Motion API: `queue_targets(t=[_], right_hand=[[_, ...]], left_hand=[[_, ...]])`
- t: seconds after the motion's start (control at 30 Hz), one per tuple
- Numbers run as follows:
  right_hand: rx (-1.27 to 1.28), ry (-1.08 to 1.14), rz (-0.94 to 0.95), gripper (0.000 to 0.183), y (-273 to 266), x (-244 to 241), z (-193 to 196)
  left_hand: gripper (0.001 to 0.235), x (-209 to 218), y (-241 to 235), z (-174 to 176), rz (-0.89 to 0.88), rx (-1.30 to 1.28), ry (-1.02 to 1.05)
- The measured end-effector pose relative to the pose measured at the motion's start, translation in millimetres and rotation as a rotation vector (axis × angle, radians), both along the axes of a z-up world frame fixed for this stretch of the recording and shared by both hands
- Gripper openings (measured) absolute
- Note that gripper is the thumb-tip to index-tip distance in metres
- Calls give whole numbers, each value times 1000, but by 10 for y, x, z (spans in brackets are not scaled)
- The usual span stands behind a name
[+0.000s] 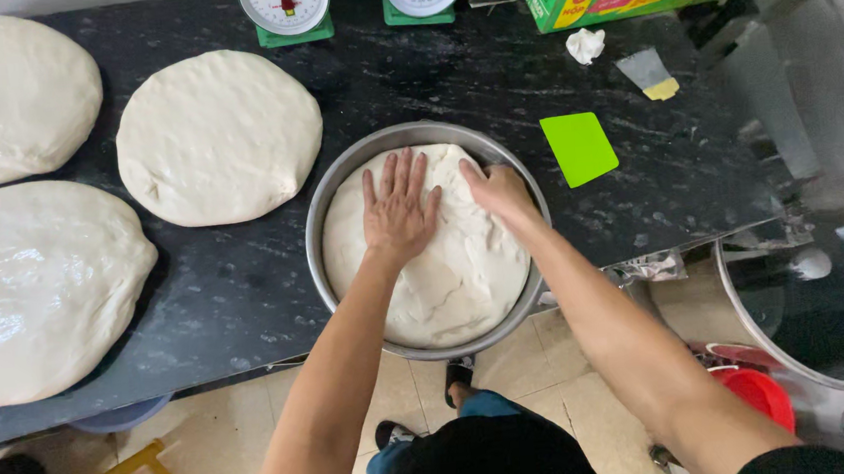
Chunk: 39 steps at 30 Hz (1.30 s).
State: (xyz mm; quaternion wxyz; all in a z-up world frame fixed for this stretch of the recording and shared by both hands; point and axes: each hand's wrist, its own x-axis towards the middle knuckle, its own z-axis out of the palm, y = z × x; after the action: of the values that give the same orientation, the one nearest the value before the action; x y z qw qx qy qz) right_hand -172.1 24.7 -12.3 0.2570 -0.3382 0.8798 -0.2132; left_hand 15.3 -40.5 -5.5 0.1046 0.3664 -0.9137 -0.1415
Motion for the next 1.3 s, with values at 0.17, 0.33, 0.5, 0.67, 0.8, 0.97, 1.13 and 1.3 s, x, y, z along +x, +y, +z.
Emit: queue_targets(t=[0.17, 0.33, 0.5, 0.67, 0.8, 0.97, 1.13, 1.3], right_hand=[[-50, 0, 250, 80, 144, 103, 366], [-44, 177, 227, 76, 237, 150, 453], [5, 207, 189, 70, 447, 31, 595], [-450, 384, 500, 62, 493, 265, 381], [-144, 396, 549, 76, 226, 467, 153], [67, 483, 506, 89, 117, 561, 121], [109, 60, 477, 83, -2, 436, 300], [-67, 379, 727, 77, -12, 534, 163]], left_hand=[[62, 53, -63, -4, -6, -11, 85], [59, 86, -12, -39, -17, -12, 42], [63, 80, -44, 64, -10, 24, -62], [64, 71, -16, 84, -15, -20, -25], [64, 60, -82, -1, -17, -38, -19], [62, -31, -157, -200, -34, -33, -13], [58, 161, -321, -225, -113, 159, 173], [60, 394, -209, -238, -108, -125, 74]])
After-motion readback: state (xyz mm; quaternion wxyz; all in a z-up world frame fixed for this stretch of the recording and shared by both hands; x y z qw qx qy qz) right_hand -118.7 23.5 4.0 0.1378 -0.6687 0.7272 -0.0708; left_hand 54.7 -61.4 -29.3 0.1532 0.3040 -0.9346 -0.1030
